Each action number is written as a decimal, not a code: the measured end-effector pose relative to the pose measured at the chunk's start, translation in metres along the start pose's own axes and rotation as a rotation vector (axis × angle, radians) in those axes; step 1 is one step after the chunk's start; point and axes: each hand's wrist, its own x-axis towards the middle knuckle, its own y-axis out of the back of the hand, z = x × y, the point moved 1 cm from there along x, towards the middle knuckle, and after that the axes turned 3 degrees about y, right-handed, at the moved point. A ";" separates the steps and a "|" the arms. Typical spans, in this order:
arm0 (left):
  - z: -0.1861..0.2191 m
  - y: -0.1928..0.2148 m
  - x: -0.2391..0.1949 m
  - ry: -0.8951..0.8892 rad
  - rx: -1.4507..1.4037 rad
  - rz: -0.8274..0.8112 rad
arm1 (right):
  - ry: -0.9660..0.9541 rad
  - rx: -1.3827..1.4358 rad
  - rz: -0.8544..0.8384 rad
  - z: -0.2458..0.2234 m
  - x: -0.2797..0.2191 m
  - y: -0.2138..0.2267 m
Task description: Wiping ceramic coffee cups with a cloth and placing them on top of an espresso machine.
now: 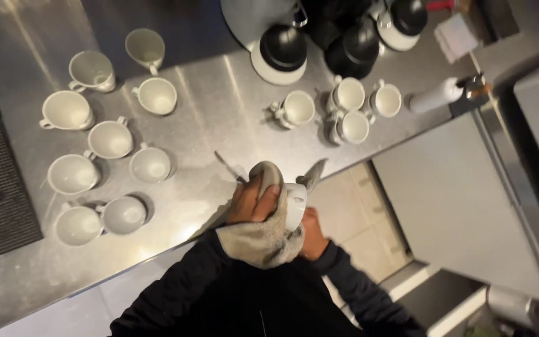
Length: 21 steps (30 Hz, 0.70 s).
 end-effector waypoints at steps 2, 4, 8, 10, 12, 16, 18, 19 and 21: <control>-0.002 -0.022 0.009 0.063 -0.058 0.089 | -0.137 0.175 0.020 -0.002 0.009 0.012; -0.009 -0.053 0.016 0.109 -0.135 0.158 | -0.294 0.339 0.064 0.002 0.014 0.026; -0.024 -0.124 0.040 0.269 -0.447 0.285 | -0.528 0.448 0.077 0.053 0.008 0.065; -0.025 -0.146 0.041 0.376 -0.567 0.295 | -0.469 0.391 0.020 0.086 0.000 0.074; -0.028 -0.169 0.041 0.633 -0.940 0.289 | -0.114 0.128 -0.120 0.116 0.000 0.080; -0.043 -0.204 0.042 0.868 -1.304 0.335 | -0.023 -0.115 -0.313 0.161 0.005 0.073; -0.046 -0.216 0.028 1.094 -1.678 0.346 | -0.012 -0.265 -0.304 0.133 0.034 0.073; -0.051 -0.228 0.014 1.103 -1.676 0.368 | -0.010 -0.255 -0.322 0.146 0.031 0.066; -0.066 -0.248 -0.012 1.124 -1.190 0.289 | 0.046 -0.375 -0.185 0.171 0.031 0.052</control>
